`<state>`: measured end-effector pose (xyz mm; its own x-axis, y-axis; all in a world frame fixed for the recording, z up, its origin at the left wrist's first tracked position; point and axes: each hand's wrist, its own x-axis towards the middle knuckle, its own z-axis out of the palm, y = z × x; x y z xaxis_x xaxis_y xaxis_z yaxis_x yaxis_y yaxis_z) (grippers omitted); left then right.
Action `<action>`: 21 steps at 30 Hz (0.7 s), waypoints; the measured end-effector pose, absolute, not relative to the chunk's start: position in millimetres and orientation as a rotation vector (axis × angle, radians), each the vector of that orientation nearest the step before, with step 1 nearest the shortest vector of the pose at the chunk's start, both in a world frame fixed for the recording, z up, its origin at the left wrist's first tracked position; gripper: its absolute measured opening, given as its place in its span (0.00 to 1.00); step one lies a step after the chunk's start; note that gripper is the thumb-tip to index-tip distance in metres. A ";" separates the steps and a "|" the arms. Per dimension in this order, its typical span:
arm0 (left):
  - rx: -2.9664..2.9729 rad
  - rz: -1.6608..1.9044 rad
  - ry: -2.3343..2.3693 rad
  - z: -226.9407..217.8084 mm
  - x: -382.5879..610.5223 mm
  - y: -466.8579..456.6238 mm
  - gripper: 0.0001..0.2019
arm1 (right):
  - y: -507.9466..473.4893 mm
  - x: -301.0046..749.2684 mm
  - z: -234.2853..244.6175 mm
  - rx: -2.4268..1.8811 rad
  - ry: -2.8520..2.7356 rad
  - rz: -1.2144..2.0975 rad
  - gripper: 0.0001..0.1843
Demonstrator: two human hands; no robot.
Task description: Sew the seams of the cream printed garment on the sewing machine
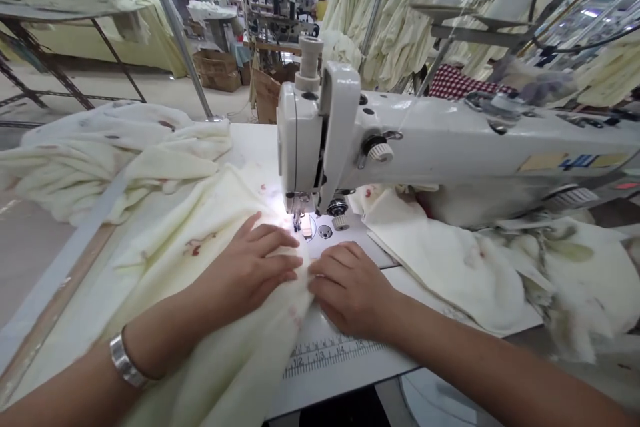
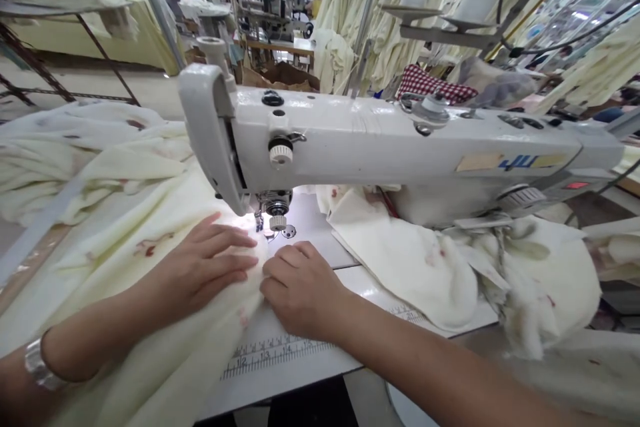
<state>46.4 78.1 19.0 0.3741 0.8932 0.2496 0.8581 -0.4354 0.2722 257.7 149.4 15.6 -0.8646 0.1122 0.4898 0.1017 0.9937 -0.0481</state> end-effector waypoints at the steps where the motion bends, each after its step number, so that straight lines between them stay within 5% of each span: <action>1: 2.537 0.549 1.575 18.7 47.6 76.9 0.11 | 149.1 258.3 16.0 -0.130 -2.649 0.019 0.08; 21: 2.538 0.525 1.538 20.0 27.9 101.6 0.11 | 170.6 236.6 14.5 -0.204 -2.707 -0.069 0.07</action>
<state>27.9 101.6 20.0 0.4210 0.8782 0.2271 0.8337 -0.4733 0.2845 236.6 170.6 14.5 -0.8999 0.1328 0.4153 0.1537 0.9880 0.0171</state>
